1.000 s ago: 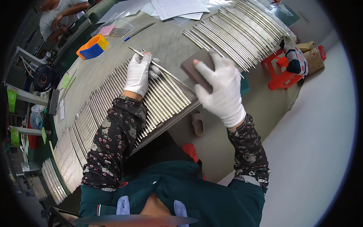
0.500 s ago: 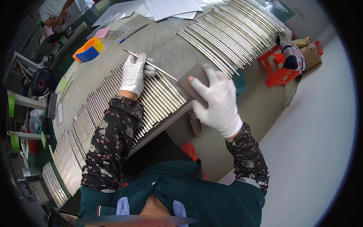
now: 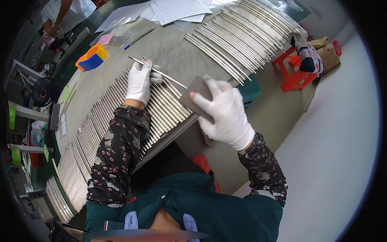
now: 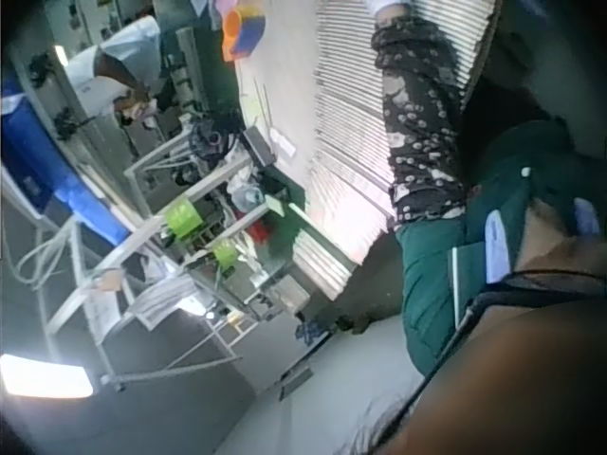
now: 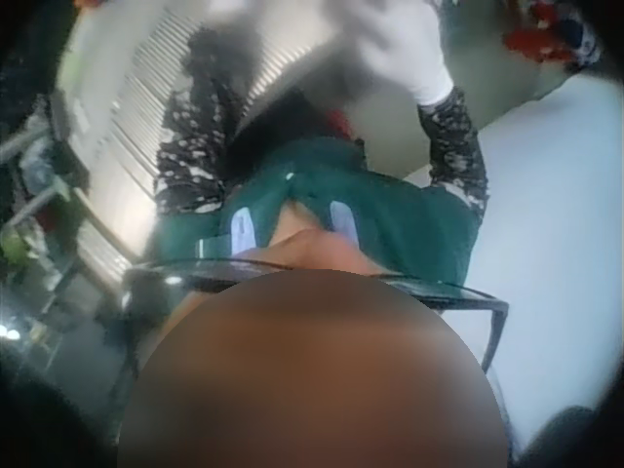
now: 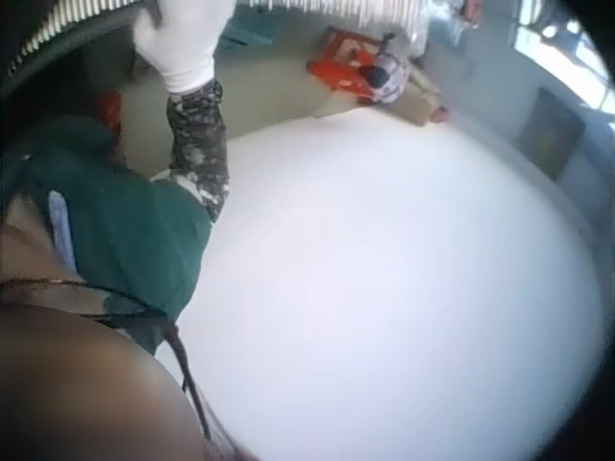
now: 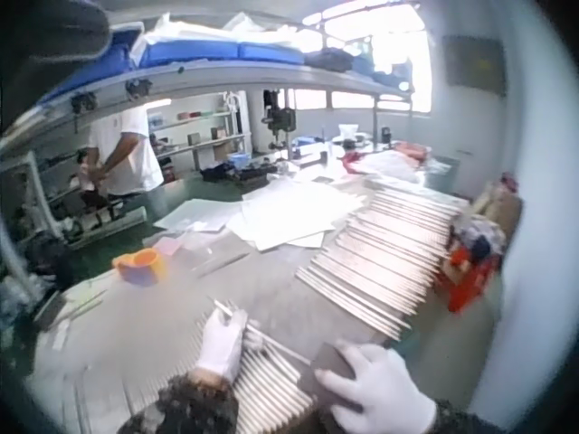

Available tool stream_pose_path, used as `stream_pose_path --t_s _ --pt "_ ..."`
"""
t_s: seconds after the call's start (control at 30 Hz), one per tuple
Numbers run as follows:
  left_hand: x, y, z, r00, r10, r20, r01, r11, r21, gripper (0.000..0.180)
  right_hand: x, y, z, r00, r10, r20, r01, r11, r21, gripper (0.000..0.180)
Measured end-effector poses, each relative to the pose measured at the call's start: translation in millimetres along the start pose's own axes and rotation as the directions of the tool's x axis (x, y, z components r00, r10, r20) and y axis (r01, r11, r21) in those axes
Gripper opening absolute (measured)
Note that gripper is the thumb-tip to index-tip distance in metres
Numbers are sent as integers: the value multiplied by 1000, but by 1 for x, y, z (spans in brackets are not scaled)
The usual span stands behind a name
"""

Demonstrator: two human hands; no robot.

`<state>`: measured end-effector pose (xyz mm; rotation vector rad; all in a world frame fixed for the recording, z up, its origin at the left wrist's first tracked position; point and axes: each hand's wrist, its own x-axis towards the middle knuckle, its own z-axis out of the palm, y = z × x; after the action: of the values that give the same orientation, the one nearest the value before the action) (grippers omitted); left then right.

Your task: Sand multiple thin wooden rods using a handheld sanding block.

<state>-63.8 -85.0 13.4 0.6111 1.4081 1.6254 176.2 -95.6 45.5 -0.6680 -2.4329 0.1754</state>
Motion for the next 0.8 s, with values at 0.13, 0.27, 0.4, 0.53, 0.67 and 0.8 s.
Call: stream_pose_path --t_s 0.13,0.27,0.4,0.53,0.67,0.8 --pt "3 -2 -3 1000 3 27 -2 999 -33 17 -5 32 3 981 170 -93 -189 946 -264 46" --pt "-2 1 0 1000 9 -20 -9 1000 4 16 -10 12 8 1000 18 19 -18 1000 -12 49" --pt "0 -3 0 1000 -3 14 3 1000 -26 18 -17 20 -2 992 104 -75 -109 991 -78 55" --pt "-4 2 2 1000 -6 5 7 999 -34 18 -20 36 3 992 115 -56 -125 964 -234 49" --pt "-6 0 0 1000 7 -5 -7 1000 13 18 -15 23 -5 999 -3 -41 3 1000 -2 49" --pt "-4 -2 2 1000 7 11 -7 1000 23 17 -19 45 0 983 121 -135 -151 959 -241 52"
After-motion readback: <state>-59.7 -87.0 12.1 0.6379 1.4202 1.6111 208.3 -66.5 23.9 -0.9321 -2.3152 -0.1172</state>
